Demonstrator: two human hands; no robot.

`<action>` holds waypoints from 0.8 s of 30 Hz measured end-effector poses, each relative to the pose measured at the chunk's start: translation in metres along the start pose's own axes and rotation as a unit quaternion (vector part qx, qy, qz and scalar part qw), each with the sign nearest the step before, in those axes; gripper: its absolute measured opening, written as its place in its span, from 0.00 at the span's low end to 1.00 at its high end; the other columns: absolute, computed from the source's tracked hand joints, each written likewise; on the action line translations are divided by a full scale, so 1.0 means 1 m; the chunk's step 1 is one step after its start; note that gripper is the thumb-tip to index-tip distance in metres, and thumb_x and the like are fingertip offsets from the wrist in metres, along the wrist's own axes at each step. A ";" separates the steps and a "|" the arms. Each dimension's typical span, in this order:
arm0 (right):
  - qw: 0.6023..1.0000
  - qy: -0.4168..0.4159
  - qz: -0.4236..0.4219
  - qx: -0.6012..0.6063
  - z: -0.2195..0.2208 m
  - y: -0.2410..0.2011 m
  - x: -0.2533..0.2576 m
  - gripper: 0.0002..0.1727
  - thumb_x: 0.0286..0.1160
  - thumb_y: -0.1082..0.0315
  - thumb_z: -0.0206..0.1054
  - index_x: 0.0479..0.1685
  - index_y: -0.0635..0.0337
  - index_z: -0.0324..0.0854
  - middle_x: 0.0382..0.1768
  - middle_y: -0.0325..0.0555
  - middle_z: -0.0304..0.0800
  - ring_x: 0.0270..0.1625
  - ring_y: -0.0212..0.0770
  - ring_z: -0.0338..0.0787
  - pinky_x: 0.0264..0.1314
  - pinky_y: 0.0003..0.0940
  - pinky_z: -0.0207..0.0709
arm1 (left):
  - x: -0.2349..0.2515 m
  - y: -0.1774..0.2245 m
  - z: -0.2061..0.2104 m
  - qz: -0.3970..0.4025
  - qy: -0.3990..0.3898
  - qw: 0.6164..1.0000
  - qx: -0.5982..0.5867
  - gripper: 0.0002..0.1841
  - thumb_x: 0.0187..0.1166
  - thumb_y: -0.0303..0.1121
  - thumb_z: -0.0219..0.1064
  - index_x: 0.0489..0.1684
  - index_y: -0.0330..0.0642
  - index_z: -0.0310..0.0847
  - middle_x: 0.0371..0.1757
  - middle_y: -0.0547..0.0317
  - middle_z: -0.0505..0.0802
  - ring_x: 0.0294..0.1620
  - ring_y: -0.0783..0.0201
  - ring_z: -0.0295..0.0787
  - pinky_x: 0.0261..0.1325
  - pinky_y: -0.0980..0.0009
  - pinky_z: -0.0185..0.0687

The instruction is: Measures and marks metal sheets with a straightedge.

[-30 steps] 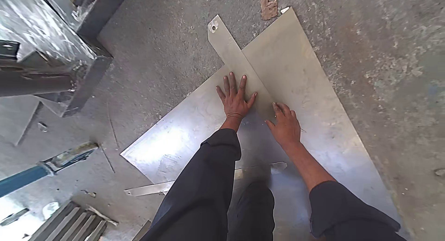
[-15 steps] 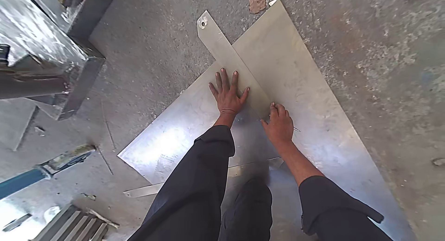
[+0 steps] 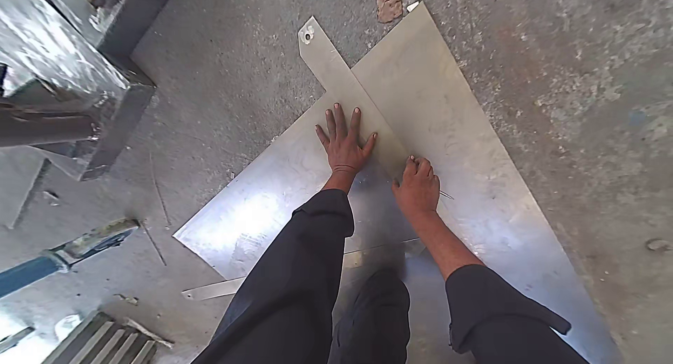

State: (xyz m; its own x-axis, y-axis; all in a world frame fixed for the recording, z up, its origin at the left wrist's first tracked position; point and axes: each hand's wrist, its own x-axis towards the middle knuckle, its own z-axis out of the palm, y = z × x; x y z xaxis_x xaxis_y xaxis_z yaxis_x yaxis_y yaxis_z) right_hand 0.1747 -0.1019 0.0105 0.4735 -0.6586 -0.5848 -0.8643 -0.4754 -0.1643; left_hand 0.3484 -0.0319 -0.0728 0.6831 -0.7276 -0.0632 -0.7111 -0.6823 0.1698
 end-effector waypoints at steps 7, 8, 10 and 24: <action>1.000 -0.003 0.006 -0.006 -0.001 -0.001 0.001 0.40 0.69 0.54 0.76 0.82 0.65 0.72 0.73 0.65 0.76 0.68 0.61 0.84 0.61 0.54 0.78 | 0.001 0.001 -0.001 -0.003 -0.007 1.000 0.003 0.40 0.78 0.74 0.48 0.91 0.72 0.63 0.96 0.46 0.57 0.97 0.38 0.43 0.88 0.24 0.29; 1.000 -0.004 0.008 -0.006 -0.002 -0.001 0.001 0.41 0.69 0.54 0.76 0.82 0.65 0.72 0.73 0.65 0.76 0.68 0.60 0.83 0.61 0.54 0.78 | 0.001 0.001 -0.001 -0.004 -0.009 1.000 0.003 0.40 0.78 0.74 0.47 0.91 0.72 0.63 0.96 0.46 0.57 0.97 0.38 0.43 0.88 0.24 0.29; 1.000 -0.007 0.009 -0.011 -0.003 -0.003 0.001 0.41 0.68 0.54 0.76 0.82 0.65 0.71 0.74 0.65 0.76 0.69 0.60 0.83 0.62 0.55 0.78 | 0.001 0.000 -0.001 -0.007 -0.013 1.000 0.002 0.40 0.78 0.75 0.47 0.91 0.72 0.62 0.96 0.47 0.56 0.97 0.38 0.42 0.88 0.25 0.29; 0.787 -0.183 0.235 0.541 0.035 0.118 -0.059 0.24 0.90 0.53 0.62 0.30 0.62 0.90 0.20 0.37 0.91 0.11 0.24 0.69 0.12 0.22 0.54 | 0.001 0.002 -0.001 -0.005 -0.004 1.000 -0.001 0.40 0.77 0.75 0.49 0.91 0.72 0.64 0.96 0.48 0.56 0.97 0.40 0.43 0.88 0.25 0.30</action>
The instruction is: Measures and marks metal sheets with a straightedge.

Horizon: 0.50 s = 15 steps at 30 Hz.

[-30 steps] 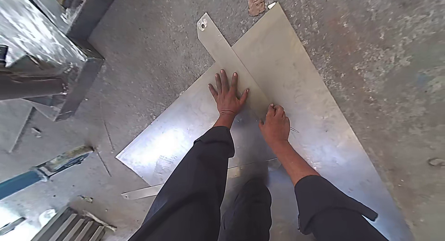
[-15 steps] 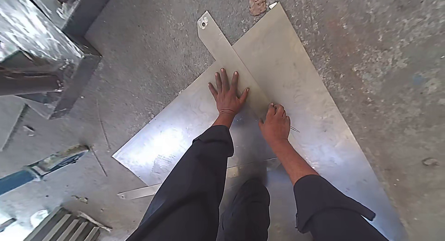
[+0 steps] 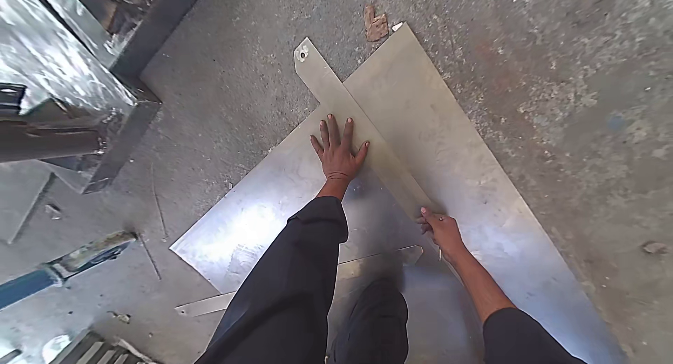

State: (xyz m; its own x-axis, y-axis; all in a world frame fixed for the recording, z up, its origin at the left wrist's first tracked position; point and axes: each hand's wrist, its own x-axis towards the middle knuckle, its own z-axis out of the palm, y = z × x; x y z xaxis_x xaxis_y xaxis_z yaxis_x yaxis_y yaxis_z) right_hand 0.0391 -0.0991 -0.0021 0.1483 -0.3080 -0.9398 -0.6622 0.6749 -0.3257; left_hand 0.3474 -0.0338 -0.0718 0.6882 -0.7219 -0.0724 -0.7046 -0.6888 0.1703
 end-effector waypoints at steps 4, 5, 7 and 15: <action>0.997 0.038 0.053 0.051 0.005 -0.004 0.010 0.27 0.87 0.48 0.65 0.25 0.62 0.87 0.21 0.41 0.95 0.09 0.25 0.75 0.09 0.23 0.56 | -0.001 -0.001 0.001 0.001 0.006 1.000 0.005 0.40 0.77 0.74 0.48 0.91 0.72 0.64 0.96 0.48 0.58 0.97 0.41 0.43 0.89 0.26 0.30; 0.996 0.047 0.054 0.050 0.005 -0.002 0.006 0.27 0.86 0.48 0.66 0.25 0.62 0.87 0.22 0.41 0.95 0.10 0.26 0.77 0.10 0.23 0.57 | -0.006 0.000 0.001 -0.002 0.003 1.000 0.001 0.40 0.77 0.74 0.48 0.91 0.72 0.64 0.96 0.48 0.58 0.97 0.41 0.43 0.89 0.26 0.30; 0.996 0.048 0.041 0.055 0.006 -0.009 0.010 0.26 0.84 0.48 0.68 0.26 0.62 0.87 0.22 0.41 0.95 0.12 0.26 0.79 0.11 0.24 0.59 | 0.004 0.002 -0.005 -0.015 -0.013 1.000 -0.006 0.41 0.77 0.75 0.48 0.91 0.72 0.63 0.96 0.49 0.57 0.98 0.41 0.41 0.89 0.26 0.29; 0.995 0.052 0.051 0.072 0.008 -0.009 0.006 0.23 0.82 0.49 0.71 0.30 0.63 0.87 0.24 0.41 0.95 0.13 0.27 0.81 0.13 0.24 0.63 | 0.033 0.046 -0.065 -0.057 -0.268 0.958 0.082 0.74 0.47 0.84 0.72 0.99 0.52 0.39 0.97 0.36 0.40 0.98 0.40 0.27 0.91 0.30 0.19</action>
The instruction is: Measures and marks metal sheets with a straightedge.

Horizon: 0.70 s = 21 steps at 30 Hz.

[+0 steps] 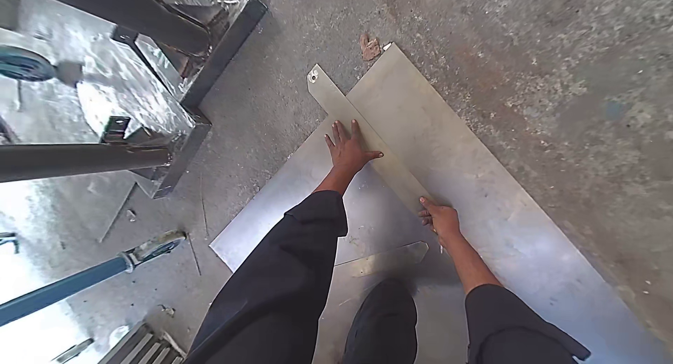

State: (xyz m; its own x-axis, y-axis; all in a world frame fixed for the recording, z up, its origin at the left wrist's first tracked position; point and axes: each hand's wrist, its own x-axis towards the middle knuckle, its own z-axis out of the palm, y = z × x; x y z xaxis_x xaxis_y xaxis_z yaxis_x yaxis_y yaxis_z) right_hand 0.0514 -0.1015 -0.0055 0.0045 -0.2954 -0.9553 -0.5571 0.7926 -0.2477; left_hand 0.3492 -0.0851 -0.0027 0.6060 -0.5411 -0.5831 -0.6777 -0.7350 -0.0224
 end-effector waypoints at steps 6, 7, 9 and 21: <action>0.999 -0.030 0.011 -0.022 -0.004 -0.003 -0.002 0.24 0.83 0.47 0.68 0.34 0.62 0.87 0.25 0.41 0.96 0.12 0.26 0.78 0.10 0.22 0.57 | 0.007 0.025 -0.019 0.000 -0.058 0.998 -0.010 0.79 0.47 0.71 0.84 0.96 0.32 0.34 0.97 0.37 0.36 0.99 0.43 0.30 0.95 0.39 0.32; 0.999 -0.042 0.013 -0.030 -0.008 -0.003 -0.002 0.25 0.85 0.46 0.66 0.35 0.61 0.87 0.25 0.40 0.96 0.11 0.25 0.76 0.10 0.22 0.55 | 0.009 0.028 -0.021 -0.003 -0.061 0.998 -0.009 0.79 0.46 0.70 0.84 0.95 0.31 0.35 0.97 0.35 0.37 0.98 0.41 0.31 0.95 0.40 0.34; 0.997 -0.077 0.012 -0.010 -0.016 -0.006 -0.004 0.28 0.91 0.44 0.56 0.41 0.59 0.88 0.25 0.39 0.91 0.12 0.26 0.69 0.12 0.22 0.54 | 0.012 0.031 -0.024 -0.008 -0.065 0.998 -0.003 0.79 0.45 0.70 0.85 0.95 0.29 0.36 0.97 0.33 0.37 0.98 0.40 0.32 0.95 0.40 0.35; 0.973 -0.003 -0.224 0.052 0.018 -0.155 -0.001 0.32 0.94 0.41 0.44 0.60 0.55 0.87 0.30 0.35 0.79 0.25 0.30 0.74 0.30 0.26 0.70 | 0.014 0.034 -0.027 -0.015 -0.083 0.996 0.031 0.80 0.44 0.70 0.84 0.94 0.27 0.36 0.96 0.30 0.37 0.97 0.37 0.34 0.93 0.36 0.39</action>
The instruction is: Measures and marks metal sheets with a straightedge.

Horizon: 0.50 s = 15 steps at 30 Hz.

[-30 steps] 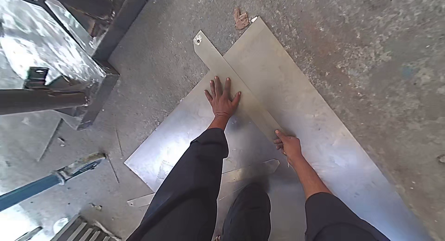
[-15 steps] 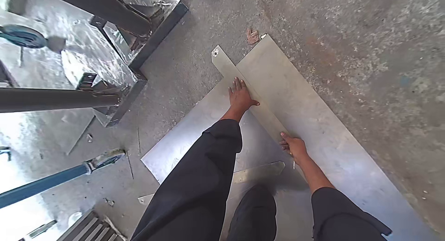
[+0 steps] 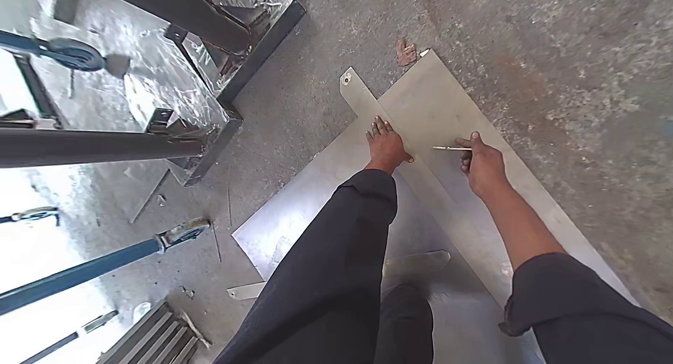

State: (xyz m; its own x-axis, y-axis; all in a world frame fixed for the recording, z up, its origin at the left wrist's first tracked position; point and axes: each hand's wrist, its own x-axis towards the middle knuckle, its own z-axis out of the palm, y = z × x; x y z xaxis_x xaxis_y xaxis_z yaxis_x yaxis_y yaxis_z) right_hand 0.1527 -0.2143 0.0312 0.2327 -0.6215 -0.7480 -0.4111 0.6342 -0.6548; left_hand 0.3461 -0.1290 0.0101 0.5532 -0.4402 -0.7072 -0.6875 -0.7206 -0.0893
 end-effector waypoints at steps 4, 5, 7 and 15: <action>0.995 -0.068 -0.045 -0.062 0.038 -0.008 0.014 0.16 0.91 0.63 0.60 0.67 0.58 0.86 0.41 0.41 0.92 0.33 0.30 0.85 0.38 0.26 0.79 | 0.001 -0.001 0.002 0.000 -0.003 1.000 -0.011 0.81 0.43 0.70 0.85 0.95 0.28 0.34 0.97 0.34 0.35 0.98 0.40 0.32 0.93 0.37 0.40; 0.986 -0.071 -0.066 -0.134 0.050 -0.007 0.020 0.16 0.90 0.66 0.60 0.68 0.57 0.86 0.44 0.44 0.93 0.37 0.35 0.87 0.42 0.32 0.81 | 0.000 0.000 0.002 -0.004 -0.010 1.000 -0.015 0.80 0.44 0.69 0.85 0.95 0.28 0.33 0.97 0.33 0.35 0.98 0.40 0.31 0.92 0.36 0.40; 0.946 -0.070 -0.105 -0.298 0.074 -0.019 0.026 0.21 0.87 0.67 0.56 0.73 0.51 0.84 0.54 0.53 0.94 0.52 0.53 0.92 0.56 0.56 0.82 | 0.002 0.003 -0.003 -0.011 -0.013 1.000 -0.020 0.79 0.45 0.67 0.86 0.95 0.28 0.36 0.96 0.33 0.35 0.98 0.38 0.32 0.90 0.30 0.43; 0.851 -0.114 -0.185 -0.478 0.139 -0.056 0.049 0.21 0.94 0.55 0.51 0.76 0.41 0.83 0.60 0.53 0.93 0.64 0.59 0.91 0.61 0.65 0.80 | 0.004 0.003 0.004 -0.015 0.002 0.999 -0.053 0.70 0.56 0.59 0.83 0.95 0.30 0.37 0.97 0.36 0.36 0.97 0.36 0.33 0.79 0.18 0.52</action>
State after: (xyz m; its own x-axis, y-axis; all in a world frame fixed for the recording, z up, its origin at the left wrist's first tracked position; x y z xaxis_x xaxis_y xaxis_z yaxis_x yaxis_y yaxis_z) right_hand 0.3097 -0.2163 0.0169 0.6220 -0.5236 -0.5822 -0.7766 -0.3170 -0.5445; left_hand 0.3443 -0.1314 0.0042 0.5751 -0.4197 -0.7023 -0.6176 -0.7857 -0.0362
